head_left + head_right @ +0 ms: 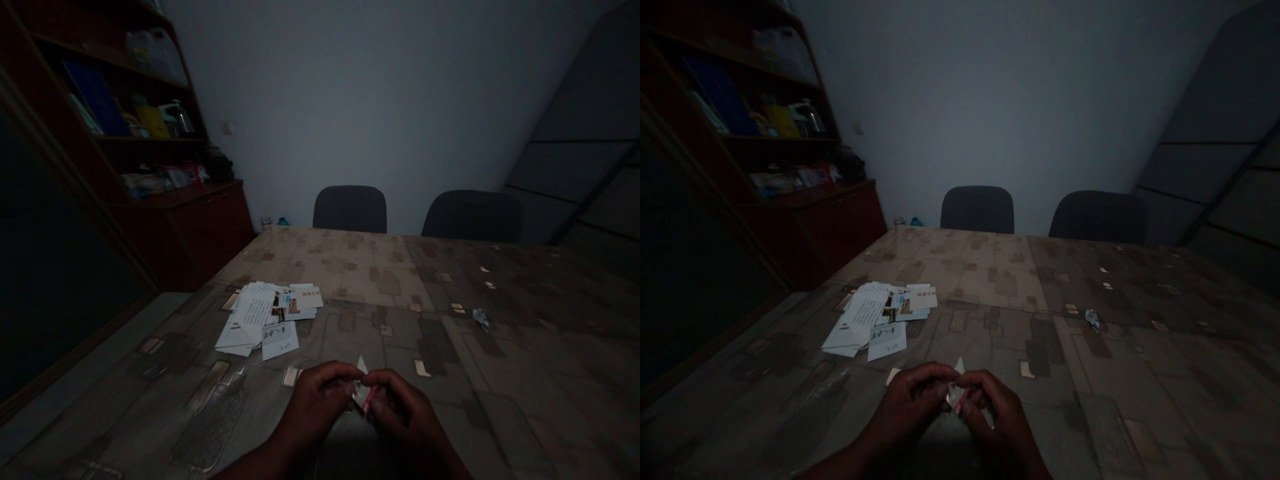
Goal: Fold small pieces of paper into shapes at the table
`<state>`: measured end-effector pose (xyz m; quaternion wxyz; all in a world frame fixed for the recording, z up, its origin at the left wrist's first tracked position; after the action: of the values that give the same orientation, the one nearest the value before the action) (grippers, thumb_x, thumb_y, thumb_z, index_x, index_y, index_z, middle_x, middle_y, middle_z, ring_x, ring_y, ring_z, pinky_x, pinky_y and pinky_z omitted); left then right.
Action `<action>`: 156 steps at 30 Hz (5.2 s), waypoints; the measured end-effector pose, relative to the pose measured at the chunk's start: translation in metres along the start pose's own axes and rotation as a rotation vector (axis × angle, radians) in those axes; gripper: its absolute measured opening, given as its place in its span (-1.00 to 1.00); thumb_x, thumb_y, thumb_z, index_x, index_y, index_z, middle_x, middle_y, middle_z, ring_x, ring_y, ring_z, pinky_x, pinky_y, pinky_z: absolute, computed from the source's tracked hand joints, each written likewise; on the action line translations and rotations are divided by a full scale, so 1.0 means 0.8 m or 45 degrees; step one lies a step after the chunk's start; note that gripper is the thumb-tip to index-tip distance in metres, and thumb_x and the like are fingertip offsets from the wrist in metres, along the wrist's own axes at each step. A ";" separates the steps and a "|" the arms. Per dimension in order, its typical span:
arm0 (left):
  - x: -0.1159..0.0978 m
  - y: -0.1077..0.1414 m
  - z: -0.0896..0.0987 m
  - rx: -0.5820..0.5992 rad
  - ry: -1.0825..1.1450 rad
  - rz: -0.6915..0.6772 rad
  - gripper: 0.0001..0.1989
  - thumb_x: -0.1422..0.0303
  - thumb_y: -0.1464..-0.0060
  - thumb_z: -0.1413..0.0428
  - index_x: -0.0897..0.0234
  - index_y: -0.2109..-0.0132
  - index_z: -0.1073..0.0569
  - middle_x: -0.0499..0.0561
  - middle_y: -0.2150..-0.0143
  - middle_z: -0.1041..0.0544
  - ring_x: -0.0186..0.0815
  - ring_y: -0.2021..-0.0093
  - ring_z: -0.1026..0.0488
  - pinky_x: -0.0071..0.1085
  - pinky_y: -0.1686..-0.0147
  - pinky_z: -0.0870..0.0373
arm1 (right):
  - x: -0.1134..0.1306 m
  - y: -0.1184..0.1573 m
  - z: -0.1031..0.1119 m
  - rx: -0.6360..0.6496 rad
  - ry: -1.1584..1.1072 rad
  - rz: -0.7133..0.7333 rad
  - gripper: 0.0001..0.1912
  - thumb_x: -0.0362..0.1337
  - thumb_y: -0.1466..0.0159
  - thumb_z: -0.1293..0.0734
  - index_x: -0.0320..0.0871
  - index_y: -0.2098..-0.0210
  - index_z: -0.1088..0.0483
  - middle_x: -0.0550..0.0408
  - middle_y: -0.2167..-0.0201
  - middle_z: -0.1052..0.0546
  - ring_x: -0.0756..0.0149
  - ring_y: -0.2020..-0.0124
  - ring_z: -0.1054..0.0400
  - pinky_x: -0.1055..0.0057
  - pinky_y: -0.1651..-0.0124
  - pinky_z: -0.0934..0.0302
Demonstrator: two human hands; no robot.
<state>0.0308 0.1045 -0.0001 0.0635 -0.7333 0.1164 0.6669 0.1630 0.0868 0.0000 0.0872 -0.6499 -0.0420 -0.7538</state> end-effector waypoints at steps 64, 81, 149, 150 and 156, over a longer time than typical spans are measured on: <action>0.016 -0.004 -0.001 0.062 0.113 0.059 -0.64 0.28 0.20 -0.39 0.32 0.20 -0.62 0.04 0.38 -0.57 -0.28 0.35 -0.49 -0.43 0.30 -0.39 | -0.002 -0.004 -0.002 -0.043 -0.291 -0.096 -0.63 -0.02 -0.14 -0.39 -0.18 0.23 -0.42 0.17 0.52 -0.40 0.34 0.48 -0.31 0.44 0.37 -0.14; 0.016 -0.004 -0.002 0.081 0.119 0.049 -0.69 0.39 0.19 -0.34 0.25 0.19 -0.63 0.01 0.37 -0.58 -0.29 0.35 -0.49 -0.39 0.27 -0.40 | -0.002 -0.003 -0.003 -0.053 -0.407 -0.150 -0.62 -0.03 -0.13 -0.42 -0.20 0.24 -0.42 0.17 0.53 -0.41 0.36 0.51 -0.31 0.42 0.37 -0.14; -0.002 -0.003 0.003 -0.170 -0.120 -0.030 -0.82 0.50 0.16 -0.09 0.35 0.36 -0.55 -0.05 0.48 -0.50 -0.37 0.47 -0.40 -0.52 0.44 -0.25 | 0.034 0.002 0.001 -0.106 0.463 0.266 -0.84 -0.17 -0.27 -0.25 -0.11 0.27 -0.39 0.15 0.49 -0.53 0.33 0.49 -0.39 0.47 0.35 -0.24; -0.002 -0.003 0.002 -0.169 -0.119 -0.031 -0.83 0.51 0.17 -0.10 0.35 0.36 -0.55 -0.05 0.48 -0.50 -0.37 0.47 -0.40 -0.52 0.44 -0.26 | 0.034 0.002 0.000 -0.099 0.468 0.269 -0.84 -0.18 -0.26 -0.25 -0.11 0.26 -0.39 0.15 0.48 -0.53 0.33 0.49 -0.39 0.47 0.35 -0.24; -0.001 -0.005 0.003 -0.165 -0.062 -0.025 -0.87 0.50 0.17 -0.12 0.35 0.39 -0.53 -0.04 0.49 -0.50 -0.36 0.46 -0.42 -0.51 0.44 -0.27 | 0.036 0.001 -0.003 -0.096 0.466 0.295 -0.89 -0.24 -0.23 -0.27 -0.11 0.26 -0.36 0.15 0.46 -0.55 0.32 0.46 -0.44 0.48 0.35 -0.25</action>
<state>0.0293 0.1092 0.0002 0.0252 -0.7206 0.0642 0.6899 0.1571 0.0832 0.0284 0.1550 -0.5055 0.0779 -0.8452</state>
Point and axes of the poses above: each hand's wrist, its own y-axis away from the middle knuckle, its own z-axis out of the back of the hand, x = y × z, the point moved 10 cm from there along -y, towards the middle knuckle
